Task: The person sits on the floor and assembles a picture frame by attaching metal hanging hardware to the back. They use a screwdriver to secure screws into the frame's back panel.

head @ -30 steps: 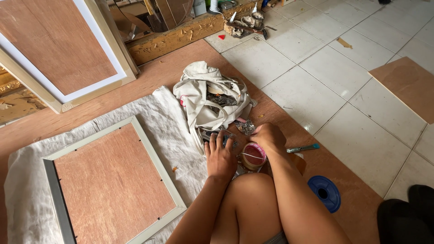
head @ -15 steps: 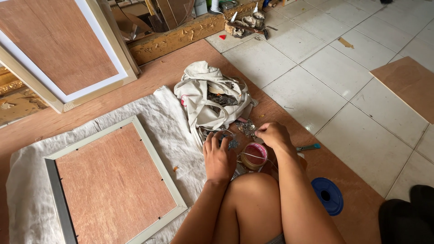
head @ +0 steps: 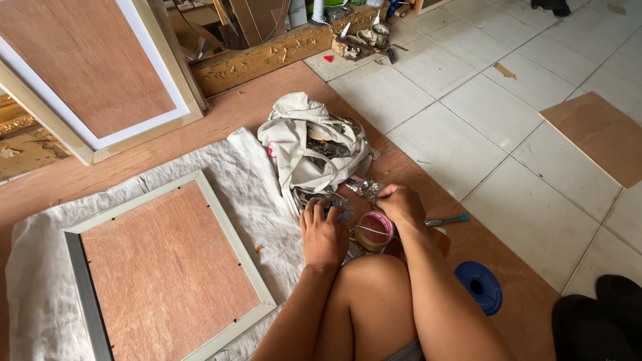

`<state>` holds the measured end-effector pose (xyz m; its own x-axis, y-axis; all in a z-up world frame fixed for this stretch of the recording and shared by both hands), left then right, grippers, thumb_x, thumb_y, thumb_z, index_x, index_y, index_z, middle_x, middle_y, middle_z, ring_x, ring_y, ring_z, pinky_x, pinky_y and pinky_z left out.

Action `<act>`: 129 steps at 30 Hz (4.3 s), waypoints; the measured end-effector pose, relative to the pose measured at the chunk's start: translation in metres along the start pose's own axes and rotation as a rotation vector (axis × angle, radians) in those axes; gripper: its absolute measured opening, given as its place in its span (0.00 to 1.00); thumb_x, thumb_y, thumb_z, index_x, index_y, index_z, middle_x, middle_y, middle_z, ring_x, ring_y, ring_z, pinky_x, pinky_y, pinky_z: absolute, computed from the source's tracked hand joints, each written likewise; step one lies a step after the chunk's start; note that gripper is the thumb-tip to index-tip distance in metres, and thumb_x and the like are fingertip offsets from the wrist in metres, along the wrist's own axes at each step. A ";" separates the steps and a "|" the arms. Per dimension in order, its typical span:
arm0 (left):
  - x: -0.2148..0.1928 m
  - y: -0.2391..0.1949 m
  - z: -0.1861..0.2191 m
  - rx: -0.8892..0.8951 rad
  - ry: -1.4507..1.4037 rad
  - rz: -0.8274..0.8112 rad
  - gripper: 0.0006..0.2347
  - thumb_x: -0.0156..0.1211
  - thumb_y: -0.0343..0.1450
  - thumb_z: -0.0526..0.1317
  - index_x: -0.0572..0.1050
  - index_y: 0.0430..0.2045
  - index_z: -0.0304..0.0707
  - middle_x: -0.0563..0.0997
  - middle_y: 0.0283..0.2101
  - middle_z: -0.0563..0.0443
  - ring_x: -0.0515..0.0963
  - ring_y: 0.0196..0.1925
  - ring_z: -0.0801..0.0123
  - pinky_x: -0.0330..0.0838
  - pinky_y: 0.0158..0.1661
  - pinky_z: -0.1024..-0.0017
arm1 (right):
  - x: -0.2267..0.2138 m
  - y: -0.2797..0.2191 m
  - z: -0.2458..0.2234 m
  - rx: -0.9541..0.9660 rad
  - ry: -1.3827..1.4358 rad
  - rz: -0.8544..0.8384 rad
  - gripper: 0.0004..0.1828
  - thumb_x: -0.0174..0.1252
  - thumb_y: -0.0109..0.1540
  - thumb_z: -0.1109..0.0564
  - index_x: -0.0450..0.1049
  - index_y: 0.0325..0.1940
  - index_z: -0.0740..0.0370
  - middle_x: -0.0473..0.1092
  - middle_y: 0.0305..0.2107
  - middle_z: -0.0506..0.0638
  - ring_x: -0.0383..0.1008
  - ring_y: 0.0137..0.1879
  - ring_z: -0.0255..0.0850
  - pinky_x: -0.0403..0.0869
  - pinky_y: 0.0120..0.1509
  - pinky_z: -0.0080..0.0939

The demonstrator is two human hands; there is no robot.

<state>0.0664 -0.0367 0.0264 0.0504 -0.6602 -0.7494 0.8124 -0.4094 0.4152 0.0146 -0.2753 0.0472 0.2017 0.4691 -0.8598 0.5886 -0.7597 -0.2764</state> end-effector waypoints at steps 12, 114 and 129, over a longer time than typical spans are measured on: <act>-0.007 -0.001 0.003 0.017 -0.011 0.012 0.12 0.61 0.68 0.40 0.78 0.45 0.57 0.74 0.63 0.53 0.67 0.76 0.46 0.62 0.72 0.42 | 0.015 0.019 0.002 -0.044 -0.047 0.052 0.13 0.70 0.63 0.41 0.89 0.52 0.28 0.87 0.48 0.47 0.85 0.62 0.54 0.84 0.64 0.57; -0.236 -0.116 -0.182 -1.222 -1.896 0.135 0.39 0.45 0.82 0.65 0.67 0.76 0.23 0.73 0.75 0.23 0.74 0.76 0.37 0.62 0.77 0.46 | 0.223 -0.214 -0.195 -0.394 0.139 -0.576 0.34 0.61 0.66 0.23 0.75 0.73 0.33 0.78 0.66 0.45 0.78 0.72 0.48 0.80 0.70 0.53; -0.218 -0.098 -0.180 -1.060 -2.003 0.103 0.46 0.36 0.81 0.72 0.57 0.81 0.22 0.69 0.77 0.25 0.75 0.75 0.36 0.63 0.76 0.45 | 0.123 -0.346 -0.279 -1.220 0.098 -0.196 0.02 0.69 0.65 0.55 0.84 0.40 0.52 0.78 0.31 0.49 0.82 0.43 0.49 0.84 0.45 0.50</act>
<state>0.0808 0.2606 0.0562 0.1916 -0.5083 0.8396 0.7967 -0.4190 -0.4355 0.0541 0.1706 0.1566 0.0552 0.5992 -0.7987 0.9486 0.2181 0.2292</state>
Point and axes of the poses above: each hand's wrist, its own y-axis towards the middle knuckle, its own x-axis out of the palm, z = x × y, the point moved 8 cm from there along y, towards the middle knuckle
